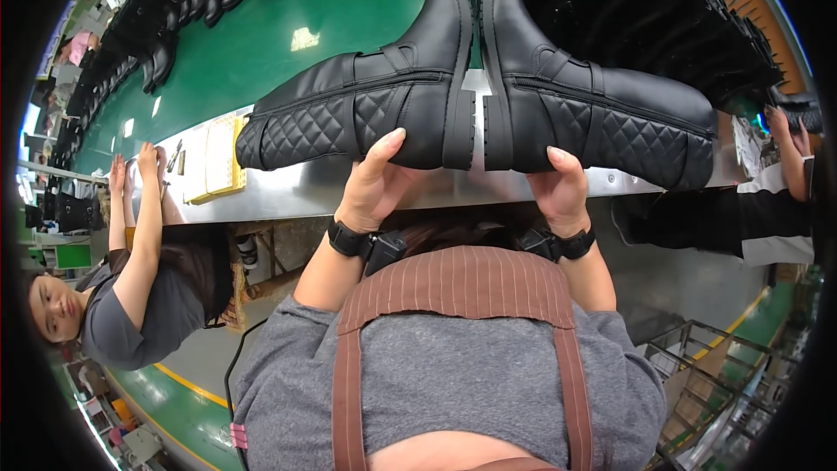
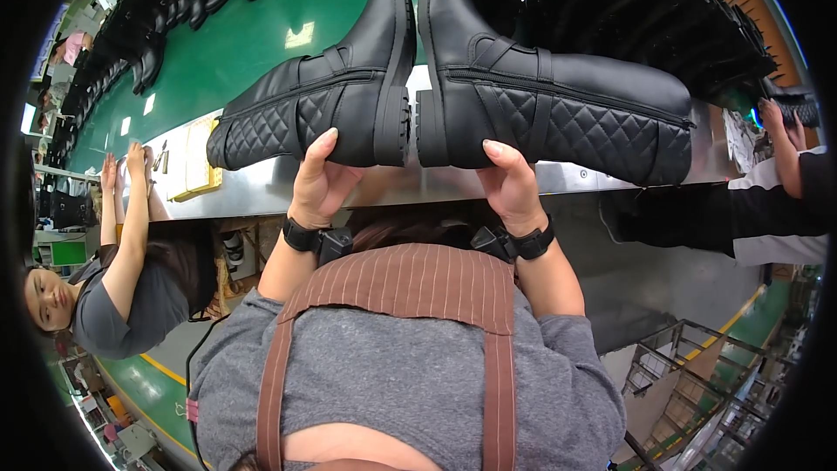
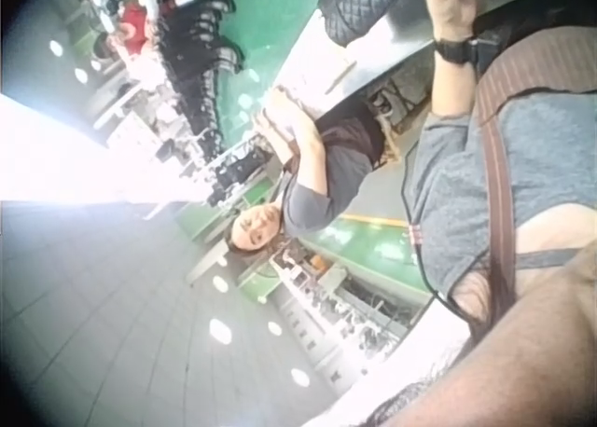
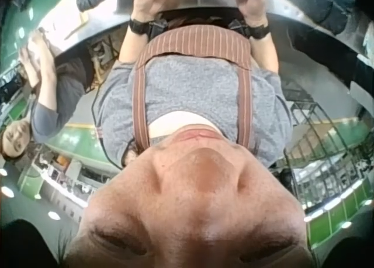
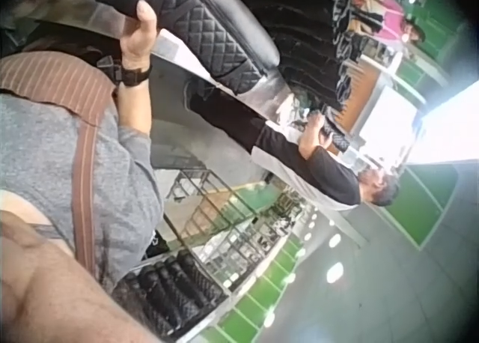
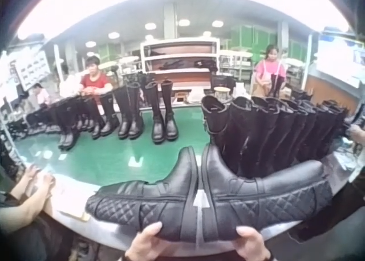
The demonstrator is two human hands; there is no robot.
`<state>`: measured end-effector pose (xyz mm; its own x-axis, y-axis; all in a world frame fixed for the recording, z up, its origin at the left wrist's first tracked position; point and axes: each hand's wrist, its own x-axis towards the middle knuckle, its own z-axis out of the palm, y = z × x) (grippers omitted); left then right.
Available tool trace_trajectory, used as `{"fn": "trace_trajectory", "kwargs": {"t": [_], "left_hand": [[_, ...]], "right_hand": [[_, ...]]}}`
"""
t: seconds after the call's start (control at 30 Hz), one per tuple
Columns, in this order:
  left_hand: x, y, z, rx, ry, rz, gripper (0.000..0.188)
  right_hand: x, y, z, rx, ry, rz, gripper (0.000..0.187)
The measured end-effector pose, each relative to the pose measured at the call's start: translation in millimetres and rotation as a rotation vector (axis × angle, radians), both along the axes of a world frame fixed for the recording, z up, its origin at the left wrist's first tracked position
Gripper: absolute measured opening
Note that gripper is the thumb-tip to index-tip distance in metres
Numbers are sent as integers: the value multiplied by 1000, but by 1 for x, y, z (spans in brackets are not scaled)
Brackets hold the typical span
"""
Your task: Inspecting and preparing boots for final assembly by checking zippers, buckles, and surface finish.
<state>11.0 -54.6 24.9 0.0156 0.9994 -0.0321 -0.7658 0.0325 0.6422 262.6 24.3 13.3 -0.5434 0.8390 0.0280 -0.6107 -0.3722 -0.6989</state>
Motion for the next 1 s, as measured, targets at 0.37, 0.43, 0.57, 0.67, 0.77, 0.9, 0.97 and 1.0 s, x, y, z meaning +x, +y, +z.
{"fn": "trace_trajectory", "kwargs": {"t": [0.37, 0.43, 0.57, 0.67, 0.77, 0.9, 0.97, 1.0], "left_hand": [[8, -9, 21, -29, 82, 162, 35], [5, -10, 25, -126, 180, 176, 33], [9, -6, 29, -56, 302, 226, 33], [3, -5, 26, -213, 240, 233, 36], [-2, -7, 23, -210, 201, 217, 41], [9, -8, 45, -156, 277, 272, 45], [8, -6, 44, -131, 285, 255, 45], [9, -3, 42, -125, 305, 285, 44]], "right_hand": [[13, 15, -1, -5, -218, -59, 31], [18, 24, 15, 24, -316, -125, 26], [29, 33, 26, 317, -814, -277, 28], [18, 22, 14, 587, -948, -398, 45], [16, 12, 1, 487, -602, -449, 69], [25, -1, 40, 829, -1325, -441, 71], [33, -2, 38, 786, -1268, -385, 64], [34, -2, 35, 740, -1201, -418, 56]]}}
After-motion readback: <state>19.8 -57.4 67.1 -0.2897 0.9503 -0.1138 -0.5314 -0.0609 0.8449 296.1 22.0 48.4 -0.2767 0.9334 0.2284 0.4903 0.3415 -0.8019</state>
